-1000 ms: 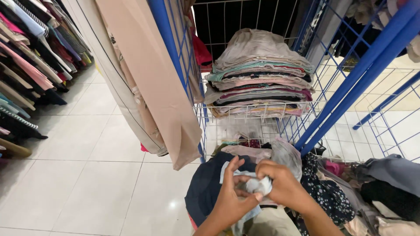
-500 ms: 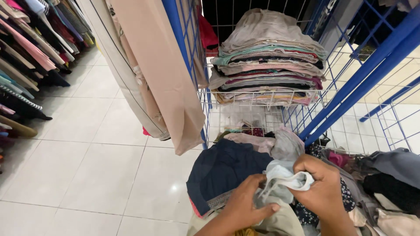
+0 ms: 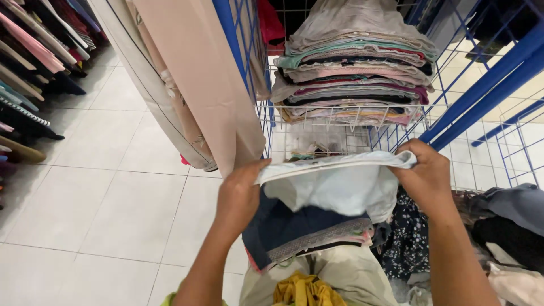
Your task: Sorting and folding underwear from a low bin in a clothing store.
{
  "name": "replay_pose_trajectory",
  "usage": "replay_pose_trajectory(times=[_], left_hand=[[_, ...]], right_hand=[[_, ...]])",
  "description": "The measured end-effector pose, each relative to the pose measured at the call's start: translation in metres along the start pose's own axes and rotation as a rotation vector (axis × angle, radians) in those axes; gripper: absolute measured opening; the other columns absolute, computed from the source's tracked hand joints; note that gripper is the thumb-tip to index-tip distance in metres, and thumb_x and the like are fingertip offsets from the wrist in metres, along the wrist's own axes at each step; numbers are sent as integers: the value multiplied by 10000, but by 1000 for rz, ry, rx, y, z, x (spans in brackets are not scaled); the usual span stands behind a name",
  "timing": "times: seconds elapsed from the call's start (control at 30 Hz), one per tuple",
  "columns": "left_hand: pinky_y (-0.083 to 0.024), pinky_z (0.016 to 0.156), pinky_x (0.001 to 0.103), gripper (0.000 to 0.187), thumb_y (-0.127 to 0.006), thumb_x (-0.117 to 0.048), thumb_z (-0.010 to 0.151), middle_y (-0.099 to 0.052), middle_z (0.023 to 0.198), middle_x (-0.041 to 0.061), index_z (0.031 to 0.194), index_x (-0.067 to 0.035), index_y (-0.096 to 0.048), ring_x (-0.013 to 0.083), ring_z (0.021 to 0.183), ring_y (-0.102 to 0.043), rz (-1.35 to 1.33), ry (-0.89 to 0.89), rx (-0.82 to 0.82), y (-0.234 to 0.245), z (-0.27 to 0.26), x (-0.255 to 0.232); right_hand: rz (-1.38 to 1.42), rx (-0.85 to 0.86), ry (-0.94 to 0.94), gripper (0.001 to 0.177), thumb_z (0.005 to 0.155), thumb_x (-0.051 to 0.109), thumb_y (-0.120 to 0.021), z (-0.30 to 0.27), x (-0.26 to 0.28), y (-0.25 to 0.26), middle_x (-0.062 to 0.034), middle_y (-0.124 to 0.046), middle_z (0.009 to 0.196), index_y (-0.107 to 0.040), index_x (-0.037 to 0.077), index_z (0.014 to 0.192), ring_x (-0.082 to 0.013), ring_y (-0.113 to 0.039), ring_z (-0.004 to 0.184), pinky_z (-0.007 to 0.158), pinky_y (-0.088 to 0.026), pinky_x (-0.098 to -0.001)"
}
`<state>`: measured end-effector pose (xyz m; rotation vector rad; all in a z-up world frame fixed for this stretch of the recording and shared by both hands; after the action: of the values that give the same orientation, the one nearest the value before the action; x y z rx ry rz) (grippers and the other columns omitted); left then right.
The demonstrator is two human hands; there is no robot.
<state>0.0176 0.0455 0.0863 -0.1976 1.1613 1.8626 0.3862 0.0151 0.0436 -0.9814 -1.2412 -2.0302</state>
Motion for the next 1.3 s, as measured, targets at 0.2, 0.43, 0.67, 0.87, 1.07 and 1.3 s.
replay_pose_trajectory(times=[0.2, 0.43, 0.67, 0.87, 1.07, 1.3], left_hand=[[-428, 1076, 444, 526, -561, 99, 796, -646, 1345, 188, 1314, 26, -621, 341, 1257, -595, 147, -211, 132, 5, -18, -30], [-311, 1132, 508, 586, -516, 44, 822, -523, 1494, 196, 1407, 22, -540, 357, 1414, -437, 170, -61, 498, -104, -179, 49], [-238, 1180, 532, 640, -487, 54, 848, -441, 1588, 133, 1483, -31, -483, 331, 1504, -324, 221, -23, 515, -111, -211, 65], [-192, 1154, 601, 608, -599, -61, 831, -441, 1591, 153, 1434, -39, -528, 369, 1505, -309, 171, -9, 718, -107, -196, 64], [-371, 1098, 523, 495, -670, -309, 946, -578, 1421, 110, 1382, -87, -599, 314, 1300, -519, 139, 123, 717, -128, -130, 66], [-286, 1125, 628, 660, -758, -353, 838, -448, 1521, 234, 1384, -38, -560, 426, 1413, -399, 96, -295, 574, -240, -109, 4]], right_hand=[[55, 17, 298, 181, 866, -22, -700, -6, -4, -31, -104, -711, 1117, -681, 7, 1044, -193, -688, 1006, 866, -531, -296], [-175, 202, 155, 432, 764, -101, -632, -113, -163, -108, -115, -729, 1224, -769, 122, 1108, -293, -700, 1142, 979, -550, -357], [-186, 168, 175, 506, 801, -120, -617, -129, -157, -98, -116, -710, 1283, -748, 153, 1207, -307, -674, 1168, 968, -541, -367], [-179, 184, 128, 565, 755, -162, -579, -133, -162, -89, -144, -698, 1276, -744, 131, 1209, -340, -655, 1174, 978, -526, -389], [-37, -6, 65, 390, 879, -41, -596, -96, -126, -91, -137, -693, 1271, -701, 93, 1230, -316, -646, 1203, 1026, -512, -385], [-71, 291, 133, 610, 913, 331, -658, -95, -142, -177, -239, -535, 1387, -527, -35, 1383, -425, -487, 1251, 1046, -375, -503]])
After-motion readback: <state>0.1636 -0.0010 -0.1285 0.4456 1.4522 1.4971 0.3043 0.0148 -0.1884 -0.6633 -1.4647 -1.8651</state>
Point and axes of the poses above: each hand's wrist, its own z-axis towards the middle knuckle, its own y-axis out of the back of the hand, x = y × z, the point moved 9 cm from there along z, towards the middle knuckle
